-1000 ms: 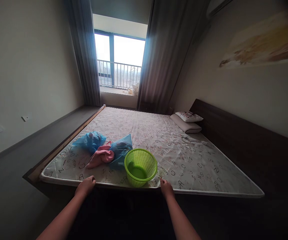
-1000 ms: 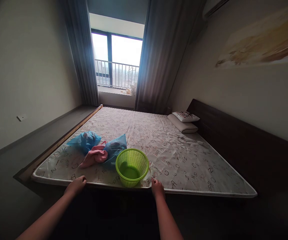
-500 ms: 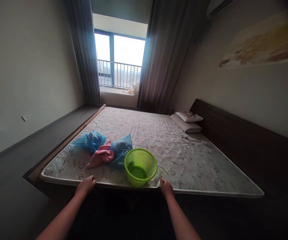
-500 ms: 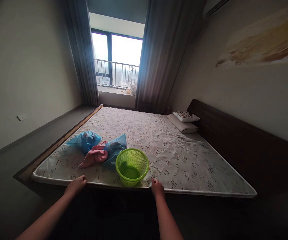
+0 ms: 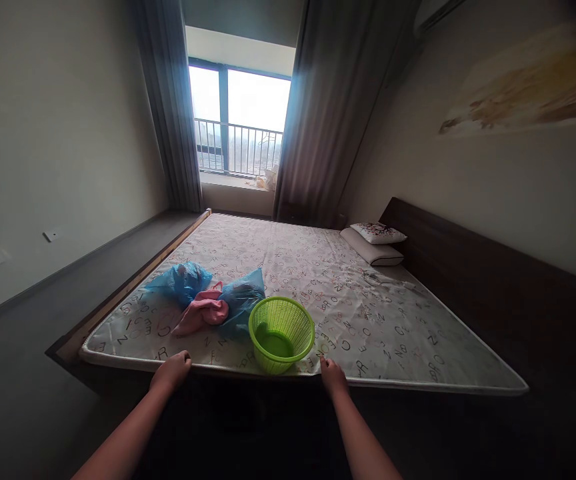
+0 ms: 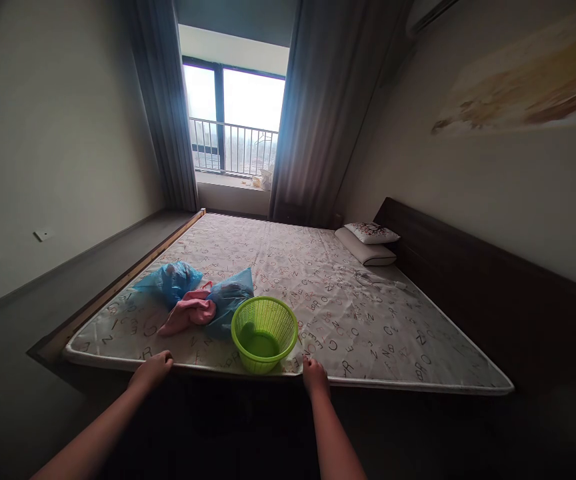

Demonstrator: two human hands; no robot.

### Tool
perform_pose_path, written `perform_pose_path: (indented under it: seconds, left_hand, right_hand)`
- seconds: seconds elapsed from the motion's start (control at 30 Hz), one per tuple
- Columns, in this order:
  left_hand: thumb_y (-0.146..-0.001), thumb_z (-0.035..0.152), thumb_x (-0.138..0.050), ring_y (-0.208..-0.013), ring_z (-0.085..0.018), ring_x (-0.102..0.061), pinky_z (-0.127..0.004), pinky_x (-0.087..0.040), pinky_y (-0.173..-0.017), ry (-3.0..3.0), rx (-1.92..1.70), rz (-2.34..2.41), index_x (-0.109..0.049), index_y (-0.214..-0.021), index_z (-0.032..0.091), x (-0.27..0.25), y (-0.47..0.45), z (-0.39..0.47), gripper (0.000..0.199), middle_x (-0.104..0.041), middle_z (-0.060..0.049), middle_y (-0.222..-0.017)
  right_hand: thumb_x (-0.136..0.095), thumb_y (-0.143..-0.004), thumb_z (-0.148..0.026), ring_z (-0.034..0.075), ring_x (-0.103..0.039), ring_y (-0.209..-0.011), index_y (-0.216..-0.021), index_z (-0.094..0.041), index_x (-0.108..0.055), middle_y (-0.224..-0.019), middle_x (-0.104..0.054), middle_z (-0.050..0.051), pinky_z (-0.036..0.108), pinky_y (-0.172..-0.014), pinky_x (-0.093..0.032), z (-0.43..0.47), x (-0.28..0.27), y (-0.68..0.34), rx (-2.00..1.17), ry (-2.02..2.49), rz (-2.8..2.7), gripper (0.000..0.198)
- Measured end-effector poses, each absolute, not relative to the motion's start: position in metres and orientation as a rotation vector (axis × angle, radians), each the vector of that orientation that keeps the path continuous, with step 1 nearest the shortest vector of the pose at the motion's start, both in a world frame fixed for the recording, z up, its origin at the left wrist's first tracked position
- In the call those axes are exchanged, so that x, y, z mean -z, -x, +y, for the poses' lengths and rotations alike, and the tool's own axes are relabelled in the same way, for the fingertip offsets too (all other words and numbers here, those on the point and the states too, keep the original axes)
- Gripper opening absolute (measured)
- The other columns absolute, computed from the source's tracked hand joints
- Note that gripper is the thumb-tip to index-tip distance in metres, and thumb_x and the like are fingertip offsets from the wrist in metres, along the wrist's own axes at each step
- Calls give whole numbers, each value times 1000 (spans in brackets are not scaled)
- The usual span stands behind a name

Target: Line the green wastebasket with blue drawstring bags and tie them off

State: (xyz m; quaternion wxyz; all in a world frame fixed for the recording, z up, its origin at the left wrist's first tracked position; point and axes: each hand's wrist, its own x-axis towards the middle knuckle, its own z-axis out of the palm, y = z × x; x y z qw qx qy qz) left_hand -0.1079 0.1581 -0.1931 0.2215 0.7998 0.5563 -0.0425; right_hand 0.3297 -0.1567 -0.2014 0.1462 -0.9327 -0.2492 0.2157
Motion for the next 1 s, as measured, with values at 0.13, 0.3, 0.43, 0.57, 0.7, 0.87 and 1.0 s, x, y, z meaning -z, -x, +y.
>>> perform_pose_path:
  seconds: [0.13,0.3,0.43,0.57,0.7,0.87,1.0]
  left_hand:
    - [-103,25,-40,-114,-31,-76,-37,-49,-88,-2205,111,1533,-72,-109,19,194,108,158,33,-81,-17,-119]
    - [-103,26,-39,-112,-32,-76,-38,-48,-86,-2212,113,1529,-72,-108,18,196,109,160,34,-80,-18,-119]
    - [-103,24,-38,-114,-32,-75,-38,-48,-89,-2222,106,1516,-72,-109,18,199,110,161,34,-80,-18,-119]
    - [-104,25,-38,-114,-32,-75,-39,-48,-91,-2226,105,1510,-71,-110,17,202,110,162,34,-80,-18,-118]
    - [-103,25,-38,-114,-31,-76,-38,-48,-92,-2226,110,1513,-70,-109,18,203,110,162,33,-80,-18,-119]
    - [-103,25,-38,-113,-31,-75,-38,-48,-91,-2224,106,1513,-70,-110,18,199,110,160,34,-80,-19,-120]
    - [-103,24,-38,-114,-32,-75,-38,-48,-91,-2222,99,1512,-71,-109,17,195,109,158,34,-80,-19,-120]
  right_hand:
    - [-25,-115,-47,29,-71,-126,-122,-17,-77,-129,-77,18,35,-102,-51,-157,199,-329,-622,2690,-721,60]
    - [-25,-115,-45,29,-70,-127,-123,-16,-76,-130,-76,19,34,-102,-50,-156,195,-328,-631,2701,-726,60]
    - [-23,-115,-47,29,-71,-124,-120,-17,-77,-127,-77,19,34,-100,-51,-156,193,-327,-636,2709,-731,62]
    - [-23,-115,-45,29,-70,-126,-121,-17,-76,-130,-77,18,34,-102,-50,-157,193,-327,-633,2716,-734,60]
    - [-24,-115,-46,28,-70,-127,-123,-18,-76,-130,-76,18,34,-103,-50,-156,195,-328,-641,2723,-722,60]
    - [-24,-115,-47,28,-71,-126,-122,-17,-76,-129,-77,18,34,-102,-50,-156,196,-327,-638,2718,-725,61]
    - [-30,-115,-42,28,-71,-127,-122,-17,-76,-131,-76,19,33,-102,-50,-157,194,-325,-610,2723,-727,53]
